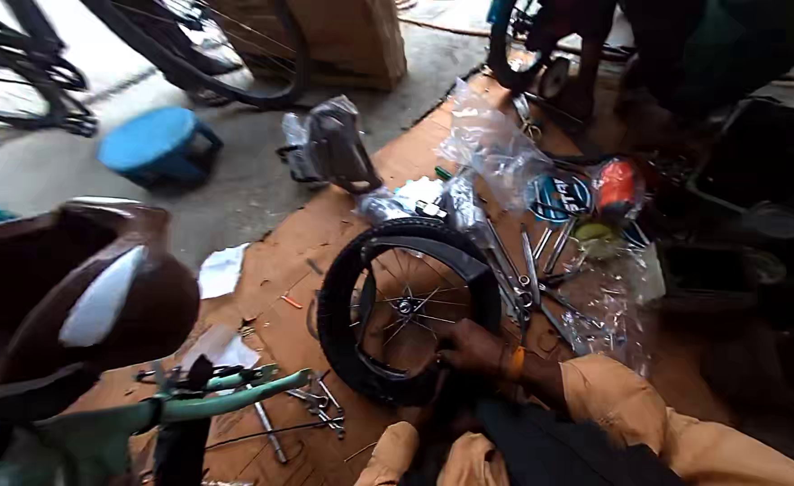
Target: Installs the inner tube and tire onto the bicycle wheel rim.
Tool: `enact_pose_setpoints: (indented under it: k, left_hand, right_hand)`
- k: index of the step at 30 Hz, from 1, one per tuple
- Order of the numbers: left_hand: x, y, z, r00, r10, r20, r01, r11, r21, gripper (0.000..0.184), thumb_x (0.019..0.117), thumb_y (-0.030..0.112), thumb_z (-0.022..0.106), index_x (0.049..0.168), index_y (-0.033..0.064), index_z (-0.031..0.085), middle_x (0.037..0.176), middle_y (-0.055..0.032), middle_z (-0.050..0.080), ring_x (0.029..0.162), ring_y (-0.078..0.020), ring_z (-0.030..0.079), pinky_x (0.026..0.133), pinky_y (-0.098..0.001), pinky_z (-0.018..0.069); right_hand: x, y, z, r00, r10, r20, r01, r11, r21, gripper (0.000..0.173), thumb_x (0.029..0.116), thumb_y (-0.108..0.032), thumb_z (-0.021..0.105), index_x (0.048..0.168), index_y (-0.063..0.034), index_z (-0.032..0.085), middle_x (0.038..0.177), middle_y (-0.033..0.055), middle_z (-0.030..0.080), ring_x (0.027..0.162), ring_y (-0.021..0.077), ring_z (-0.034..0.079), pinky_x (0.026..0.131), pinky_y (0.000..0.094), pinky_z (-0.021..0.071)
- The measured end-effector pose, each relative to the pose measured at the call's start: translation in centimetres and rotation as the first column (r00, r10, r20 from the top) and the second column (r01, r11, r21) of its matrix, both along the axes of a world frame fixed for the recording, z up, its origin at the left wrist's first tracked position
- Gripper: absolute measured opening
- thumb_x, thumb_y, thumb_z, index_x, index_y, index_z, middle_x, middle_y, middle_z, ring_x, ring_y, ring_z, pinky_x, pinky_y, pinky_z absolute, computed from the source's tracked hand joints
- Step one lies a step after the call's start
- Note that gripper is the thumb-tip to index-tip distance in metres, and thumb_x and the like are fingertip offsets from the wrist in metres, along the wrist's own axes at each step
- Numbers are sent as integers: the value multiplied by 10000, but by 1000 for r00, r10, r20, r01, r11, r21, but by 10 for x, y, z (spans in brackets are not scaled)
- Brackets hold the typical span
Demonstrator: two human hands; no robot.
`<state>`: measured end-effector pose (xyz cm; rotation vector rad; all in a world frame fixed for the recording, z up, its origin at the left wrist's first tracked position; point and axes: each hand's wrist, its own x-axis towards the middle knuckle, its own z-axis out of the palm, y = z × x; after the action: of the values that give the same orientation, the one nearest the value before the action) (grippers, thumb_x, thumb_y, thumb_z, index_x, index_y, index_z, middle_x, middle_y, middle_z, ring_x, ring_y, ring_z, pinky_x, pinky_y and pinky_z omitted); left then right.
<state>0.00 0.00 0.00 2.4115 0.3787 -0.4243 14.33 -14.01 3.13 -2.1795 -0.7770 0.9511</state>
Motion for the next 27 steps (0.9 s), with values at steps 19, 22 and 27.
enact_pose_setpoints:
  k: [19,22,27]
  left_hand:
    - [17,7,-27,927,261,-268,-365,790,-492,399,1021,376,621,1271,71,684,1227,-72,718,1193,-101,645,1096,-318,487]
    - [13,6,-31,929,267,-257,-365,782,-506,393,1032,384,593,1262,78,686,1212,-69,720,1177,-105,650,1088,-330,493]
    - [11,10,-40,959,266,-95,-277,816,-507,305,993,371,650,1091,97,742,1019,-45,746,987,-113,697,963,-378,562]
  right_hand:
    - [3,-161,-40,873,-262,412,401,866,-299,178,902,-65,656,1050,-98,749,1045,132,713,971,323,701,821,552,580]
    - [-27,-160,-66,861,-251,442,384,892,-240,163,899,-66,674,1040,-95,750,1030,105,714,932,279,711,801,498,600]
    - [-40,-161,-77,844,-301,444,403,902,-154,199,876,-55,709,1074,-75,723,1078,100,704,1024,258,689,888,459,584]
